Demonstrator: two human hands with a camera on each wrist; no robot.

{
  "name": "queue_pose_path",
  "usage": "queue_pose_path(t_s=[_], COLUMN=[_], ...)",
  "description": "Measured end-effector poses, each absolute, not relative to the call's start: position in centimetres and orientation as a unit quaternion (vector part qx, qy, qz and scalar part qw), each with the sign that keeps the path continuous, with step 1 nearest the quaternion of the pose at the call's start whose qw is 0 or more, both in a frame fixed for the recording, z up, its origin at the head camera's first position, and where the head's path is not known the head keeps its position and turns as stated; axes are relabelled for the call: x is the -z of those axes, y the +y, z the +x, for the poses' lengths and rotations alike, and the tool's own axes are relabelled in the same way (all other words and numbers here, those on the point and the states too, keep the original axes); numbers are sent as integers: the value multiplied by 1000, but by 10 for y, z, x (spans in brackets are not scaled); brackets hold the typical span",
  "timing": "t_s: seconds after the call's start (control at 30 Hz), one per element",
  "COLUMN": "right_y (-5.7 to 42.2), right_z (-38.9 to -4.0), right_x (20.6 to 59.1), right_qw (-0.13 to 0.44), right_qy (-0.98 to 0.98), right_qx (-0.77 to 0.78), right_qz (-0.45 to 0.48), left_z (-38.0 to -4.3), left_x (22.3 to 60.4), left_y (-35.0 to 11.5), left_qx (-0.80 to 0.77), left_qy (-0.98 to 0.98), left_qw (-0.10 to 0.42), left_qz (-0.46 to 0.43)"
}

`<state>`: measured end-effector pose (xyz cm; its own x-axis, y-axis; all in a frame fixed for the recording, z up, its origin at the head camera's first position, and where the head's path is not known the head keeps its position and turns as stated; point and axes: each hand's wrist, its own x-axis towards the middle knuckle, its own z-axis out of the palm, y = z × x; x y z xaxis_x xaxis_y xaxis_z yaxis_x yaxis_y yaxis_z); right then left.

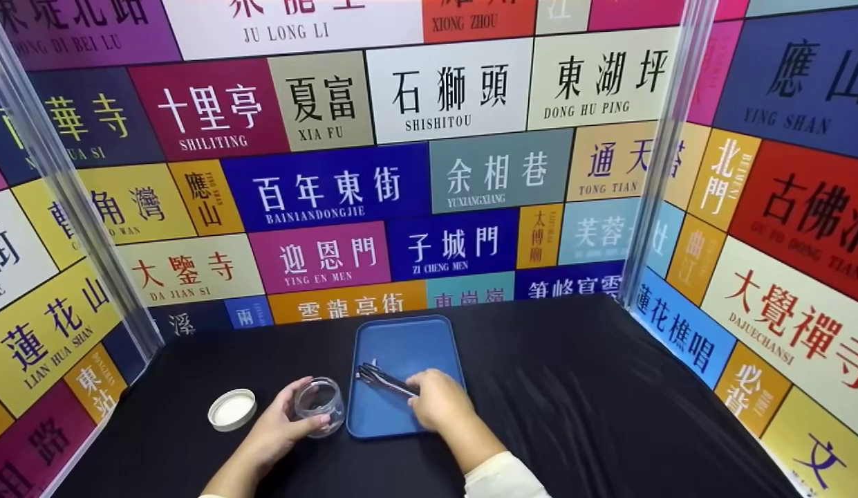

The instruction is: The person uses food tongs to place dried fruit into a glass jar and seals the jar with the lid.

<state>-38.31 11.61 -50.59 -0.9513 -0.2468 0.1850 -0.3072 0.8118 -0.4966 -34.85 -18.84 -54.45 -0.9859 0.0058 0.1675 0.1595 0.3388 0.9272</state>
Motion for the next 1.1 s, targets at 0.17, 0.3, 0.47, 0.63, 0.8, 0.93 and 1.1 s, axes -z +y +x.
queue_pose_path(t_s=[0.17, 0.3, 0.47, 0.63, 0.8, 0.93, 1.1], right_y=[115, 115, 115, 115, 115, 113, 111], right_z=[-382, -382, -381, -379, -375, -371, -365], right_x=[505, 505, 503, 499, 491, 484, 477], right_qw=[50, 48, 49, 60, 69, 79, 94], right_qy=[-951, -951, -951, -949, -944, -940, -934], right_qx=[-273, -272, -272, -276, -287, -292, -296], right_qz=[139, 139, 137, 141, 148, 157, 177], left_z=[-349, -349, -349, -349, -349, -350, -350], left_x=[545, 544, 544, 544, 545, 546, 546], left_y=[-189, -189, -189, -188, -188, -188, -189], left_qx=[556, 555, 559, 559, 562, 564, 555], left_qy=[-827, -827, -825, -824, -823, -821, -827], left_qw=[73, 74, 73, 73, 71, 72, 74], left_qz=[-48, -49, -49, -50, -51, -50, -47])
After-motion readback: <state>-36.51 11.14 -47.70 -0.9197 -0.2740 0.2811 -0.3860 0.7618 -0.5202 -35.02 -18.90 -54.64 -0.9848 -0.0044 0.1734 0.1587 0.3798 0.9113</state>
